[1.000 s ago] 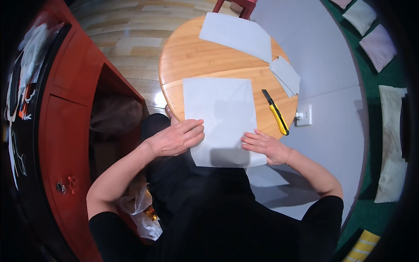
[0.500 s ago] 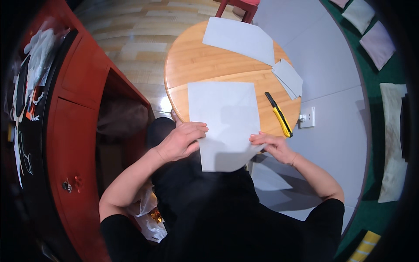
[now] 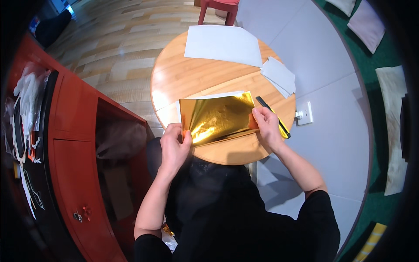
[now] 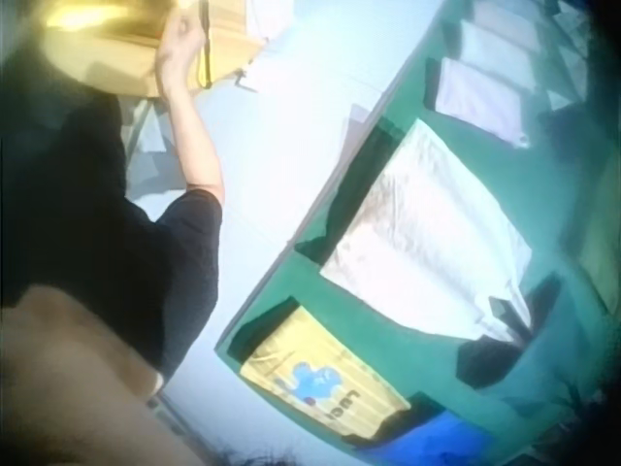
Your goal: The person cuts a sheet of gold-colored material using a utility knife on a round wooden table. They then fold a white sheet of paper and place it on the table. The person repeats the process of cutting the gold material and folding the white paper multiple times.
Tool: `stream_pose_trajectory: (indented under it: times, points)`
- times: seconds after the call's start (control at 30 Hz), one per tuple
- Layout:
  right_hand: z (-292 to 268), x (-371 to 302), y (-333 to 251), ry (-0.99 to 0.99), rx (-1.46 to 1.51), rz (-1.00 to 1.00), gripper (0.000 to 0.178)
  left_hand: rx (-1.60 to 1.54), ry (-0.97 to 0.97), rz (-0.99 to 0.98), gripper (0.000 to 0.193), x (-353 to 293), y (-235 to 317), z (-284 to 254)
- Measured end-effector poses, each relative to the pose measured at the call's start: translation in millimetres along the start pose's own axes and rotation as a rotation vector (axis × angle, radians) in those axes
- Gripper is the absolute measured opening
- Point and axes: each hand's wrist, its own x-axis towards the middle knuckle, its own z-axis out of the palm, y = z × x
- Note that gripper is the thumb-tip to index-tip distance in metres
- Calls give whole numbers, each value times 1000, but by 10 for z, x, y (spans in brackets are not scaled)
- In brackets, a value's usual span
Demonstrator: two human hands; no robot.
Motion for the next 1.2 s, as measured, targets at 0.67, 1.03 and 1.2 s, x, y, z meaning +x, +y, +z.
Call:
stream_pose_trajectory:
  times: [0.67,1.03,1.2]
  points:
    - [284,23,-152,169,-416,-127,21,154,-30,-124,46,107,252,88]
    - [176,65,81,136,-410,-102,27,199,-63,-122,51,114,245,92]
    - [193,57,50,135,-318,-51,32,202,-81,-176,63,148,304,90]
